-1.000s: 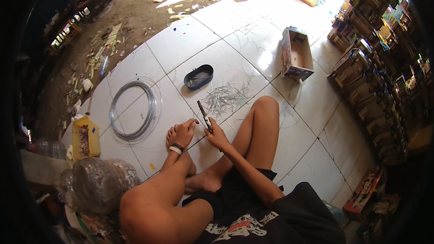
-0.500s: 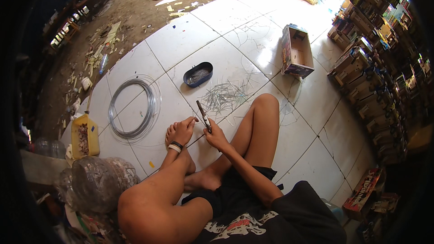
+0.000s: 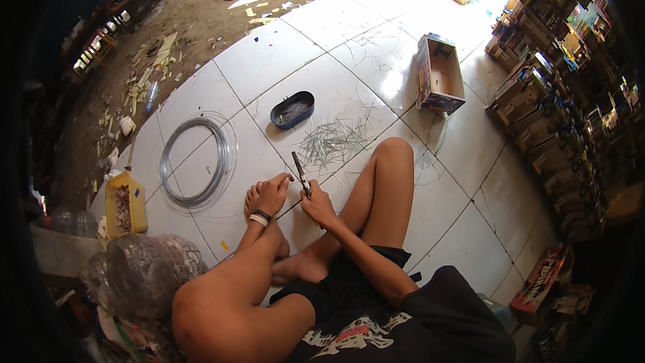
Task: The person sits on the floor and repeatedly cuts short lengths of metal wire using pliers. The cut pieces are dropped onto the floor, forming a growing pile next to a coil of wire and a small container.
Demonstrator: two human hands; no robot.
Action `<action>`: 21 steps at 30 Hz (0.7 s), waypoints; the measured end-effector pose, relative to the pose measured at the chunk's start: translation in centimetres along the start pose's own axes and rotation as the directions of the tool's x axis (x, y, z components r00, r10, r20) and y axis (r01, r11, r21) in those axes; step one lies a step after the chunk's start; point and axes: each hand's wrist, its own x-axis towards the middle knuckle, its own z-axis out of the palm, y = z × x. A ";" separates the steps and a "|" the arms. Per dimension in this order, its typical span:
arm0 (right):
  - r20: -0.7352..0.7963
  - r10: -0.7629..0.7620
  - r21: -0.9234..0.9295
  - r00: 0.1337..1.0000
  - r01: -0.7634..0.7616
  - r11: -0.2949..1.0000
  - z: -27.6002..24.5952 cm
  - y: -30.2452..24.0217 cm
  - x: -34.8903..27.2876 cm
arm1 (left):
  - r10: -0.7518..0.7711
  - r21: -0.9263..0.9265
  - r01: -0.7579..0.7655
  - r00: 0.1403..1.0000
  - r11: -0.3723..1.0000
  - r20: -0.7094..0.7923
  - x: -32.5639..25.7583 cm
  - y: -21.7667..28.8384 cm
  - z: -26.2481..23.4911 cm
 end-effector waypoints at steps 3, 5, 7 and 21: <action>0.001 0.028 -0.051 1.000 -0.028 0.998 -0.3 -0.8 -0.2 | -0.008 0.007 0.008 1.000 1.000 0.002 0.2 -0.6 0.3; 0.012 0.064 -0.071 0.998 -0.063 0.995 -0.5 -1.2 -0.3 | -0.032 0.021 0.032 0.999 0.999 0.018 0.3 -0.9 0.4; -0.039 -0.010 -0.157 0.999 0.004 0.988 -0.3 -1.3 -0.2 | -0.020 0.022 0.019 1.000 1.000 0.007 0.5 -0.9 0.5; -0.035 -0.208 -0.026 0.978 0.207 0.978 0.6 0.2 -0.2 | -0.098 0.083 0.101 0.994 0.991 -0.039 0.2 -0.4 0.0</action>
